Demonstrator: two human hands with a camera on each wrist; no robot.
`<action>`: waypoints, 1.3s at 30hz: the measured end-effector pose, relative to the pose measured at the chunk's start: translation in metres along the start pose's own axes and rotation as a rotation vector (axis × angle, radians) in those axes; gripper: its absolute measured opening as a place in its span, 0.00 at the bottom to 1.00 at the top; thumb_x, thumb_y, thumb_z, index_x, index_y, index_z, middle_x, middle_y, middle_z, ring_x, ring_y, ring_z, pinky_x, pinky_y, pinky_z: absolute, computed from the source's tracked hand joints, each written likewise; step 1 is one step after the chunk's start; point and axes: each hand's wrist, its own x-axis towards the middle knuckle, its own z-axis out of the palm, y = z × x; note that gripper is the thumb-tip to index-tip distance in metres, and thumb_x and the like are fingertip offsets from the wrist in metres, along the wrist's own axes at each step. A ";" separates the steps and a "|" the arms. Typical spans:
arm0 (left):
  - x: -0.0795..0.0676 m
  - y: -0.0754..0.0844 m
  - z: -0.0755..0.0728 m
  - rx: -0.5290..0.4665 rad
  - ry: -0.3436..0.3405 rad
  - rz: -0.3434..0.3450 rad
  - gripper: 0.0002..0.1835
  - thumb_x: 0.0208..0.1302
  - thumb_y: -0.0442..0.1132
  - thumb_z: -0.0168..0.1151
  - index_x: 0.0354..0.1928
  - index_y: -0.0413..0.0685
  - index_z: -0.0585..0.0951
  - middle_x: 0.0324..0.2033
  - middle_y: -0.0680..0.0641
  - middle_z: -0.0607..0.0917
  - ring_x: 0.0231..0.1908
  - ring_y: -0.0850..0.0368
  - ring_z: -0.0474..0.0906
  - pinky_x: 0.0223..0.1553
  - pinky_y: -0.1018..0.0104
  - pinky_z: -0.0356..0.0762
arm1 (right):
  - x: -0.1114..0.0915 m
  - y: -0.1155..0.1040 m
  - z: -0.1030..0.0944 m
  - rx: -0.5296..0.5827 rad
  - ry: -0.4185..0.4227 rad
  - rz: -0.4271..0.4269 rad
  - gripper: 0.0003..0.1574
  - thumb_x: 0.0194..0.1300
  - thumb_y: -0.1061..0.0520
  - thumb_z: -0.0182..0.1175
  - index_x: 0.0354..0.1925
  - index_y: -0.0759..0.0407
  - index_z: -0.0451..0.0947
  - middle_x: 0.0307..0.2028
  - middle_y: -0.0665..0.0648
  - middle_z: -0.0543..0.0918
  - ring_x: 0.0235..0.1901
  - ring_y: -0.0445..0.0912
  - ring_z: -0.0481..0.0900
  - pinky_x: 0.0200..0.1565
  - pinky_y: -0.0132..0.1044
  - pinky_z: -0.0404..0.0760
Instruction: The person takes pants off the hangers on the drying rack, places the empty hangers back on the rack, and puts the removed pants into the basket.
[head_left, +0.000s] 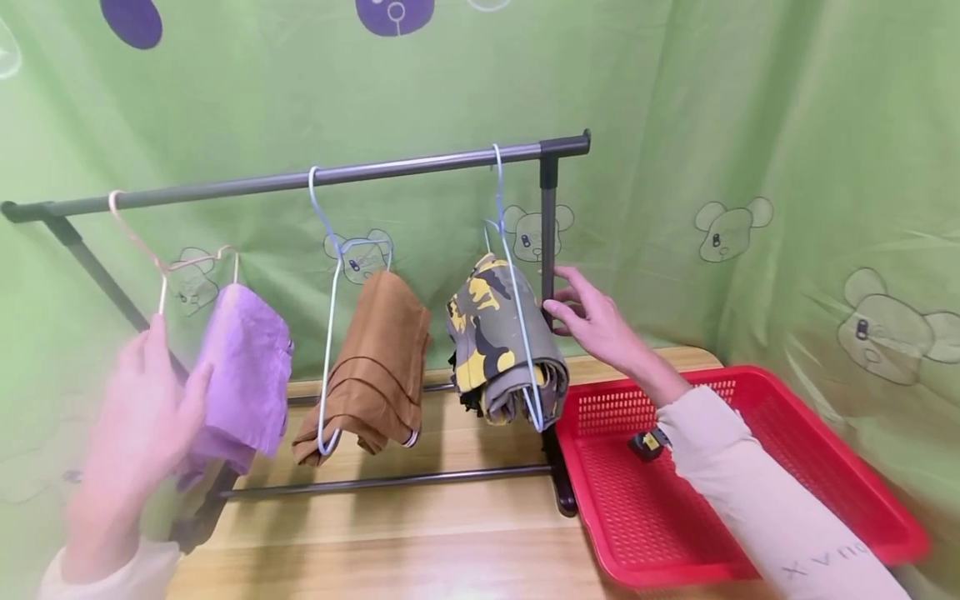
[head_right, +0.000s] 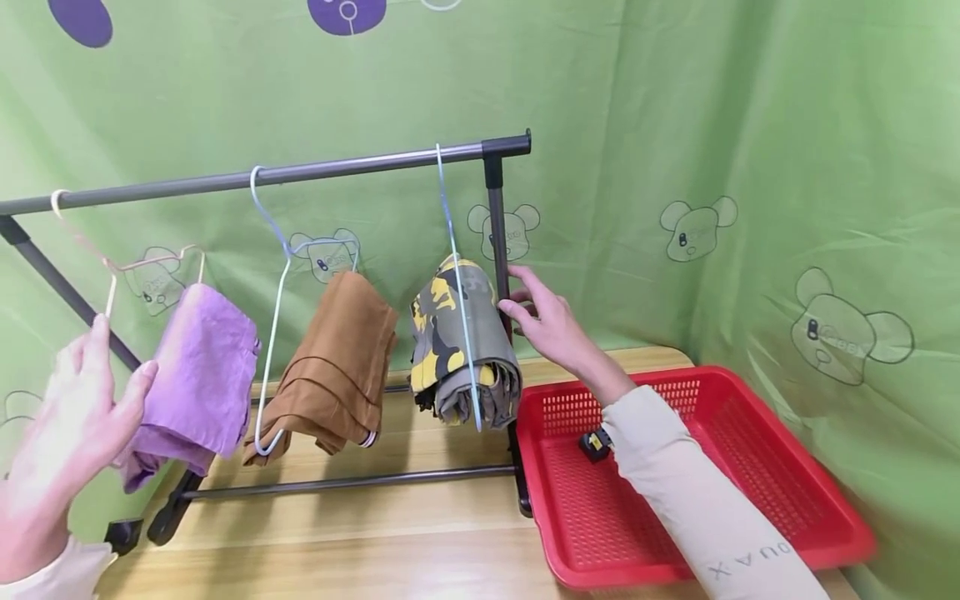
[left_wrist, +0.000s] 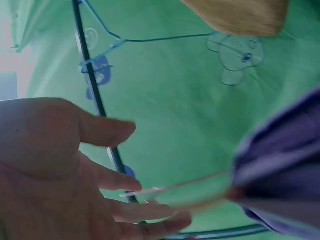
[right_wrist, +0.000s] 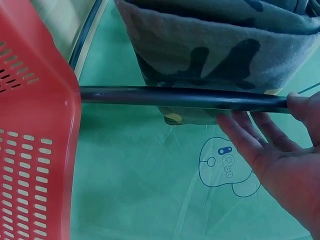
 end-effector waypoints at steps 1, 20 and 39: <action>0.000 -0.003 0.002 -0.018 -0.032 -0.008 0.40 0.79 0.40 0.47 0.78 0.30 0.38 0.66 0.12 0.54 0.60 0.13 0.58 0.54 0.18 0.59 | 0.000 0.000 0.000 0.002 0.003 0.004 0.35 0.79 0.57 0.55 0.77 0.55 0.57 0.55 0.73 0.78 0.54 0.66 0.81 0.47 0.45 0.86; -0.009 -0.023 0.000 -0.240 -0.129 -0.103 0.35 0.77 0.28 0.34 0.80 0.41 0.37 0.48 0.29 0.74 0.21 0.51 0.74 0.15 0.61 0.76 | 0.004 0.006 0.005 -0.051 0.015 -0.052 0.31 0.80 0.57 0.52 0.75 0.57 0.58 0.52 0.73 0.79 0.52 0.67 0.82 0.45 0.48 0.87; -0.005 -0.029 0.009 -0.378 0.048 -0.339 0.22 0.83 0.44 0.30 0.67 0.36 0.62 0.41 0.41 0.74 0.26 0.57 0.71 0.18 0.66 0.72 | 0.003 0.007 0.004 -0.046 -0.001 -0.042 0.31 0.80 0.56 0.52 0.75 0.55 0.57 0.51 0.72 0.78 0.52 0.66 0.81 0.43 0.44 0.87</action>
